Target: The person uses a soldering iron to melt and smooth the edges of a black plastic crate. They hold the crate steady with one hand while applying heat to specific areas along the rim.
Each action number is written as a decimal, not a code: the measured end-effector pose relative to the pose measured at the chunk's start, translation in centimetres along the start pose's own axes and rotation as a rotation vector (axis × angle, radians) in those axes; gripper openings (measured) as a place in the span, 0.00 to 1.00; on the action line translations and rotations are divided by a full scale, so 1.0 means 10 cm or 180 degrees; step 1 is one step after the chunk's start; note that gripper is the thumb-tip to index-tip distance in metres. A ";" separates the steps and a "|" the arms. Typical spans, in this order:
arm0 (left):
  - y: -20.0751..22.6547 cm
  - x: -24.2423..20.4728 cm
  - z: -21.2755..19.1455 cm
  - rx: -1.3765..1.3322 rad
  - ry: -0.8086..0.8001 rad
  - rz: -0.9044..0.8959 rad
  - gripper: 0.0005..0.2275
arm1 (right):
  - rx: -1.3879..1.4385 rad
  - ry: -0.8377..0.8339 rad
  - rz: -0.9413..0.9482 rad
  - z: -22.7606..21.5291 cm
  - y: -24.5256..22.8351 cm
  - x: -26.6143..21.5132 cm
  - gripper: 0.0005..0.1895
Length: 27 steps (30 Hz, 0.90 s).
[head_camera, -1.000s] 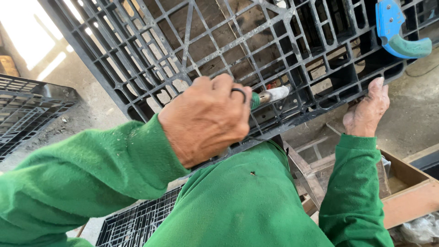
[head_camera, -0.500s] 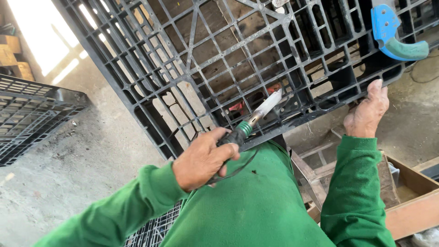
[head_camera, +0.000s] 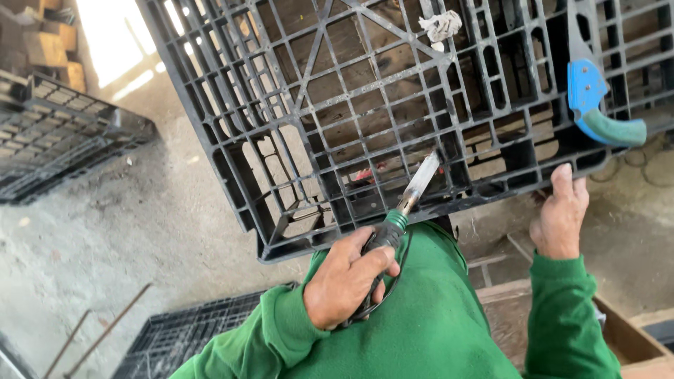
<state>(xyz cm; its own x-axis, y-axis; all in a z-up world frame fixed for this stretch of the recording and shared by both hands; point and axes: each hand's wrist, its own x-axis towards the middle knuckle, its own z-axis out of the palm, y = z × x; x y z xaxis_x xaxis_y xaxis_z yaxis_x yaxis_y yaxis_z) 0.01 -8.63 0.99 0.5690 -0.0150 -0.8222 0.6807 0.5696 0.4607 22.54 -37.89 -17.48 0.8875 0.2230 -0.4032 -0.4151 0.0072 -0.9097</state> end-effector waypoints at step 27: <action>0.43 -0.11 1.19 0.0140 0.0897 -0.0087 0.08 | -0.0082 -0.0992 0.1349 -0.56 -0.29 0.37 0.15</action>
<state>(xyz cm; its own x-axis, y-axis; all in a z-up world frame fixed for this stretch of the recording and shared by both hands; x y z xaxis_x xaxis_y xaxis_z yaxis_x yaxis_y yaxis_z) 7.77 -15.92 7.89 0.4036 0.2025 -0.8922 0.7169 0.5359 0.4459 28.19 -42.56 -16.87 0.5396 0.4804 -0.6914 -0.7162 -0.1697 -0.6769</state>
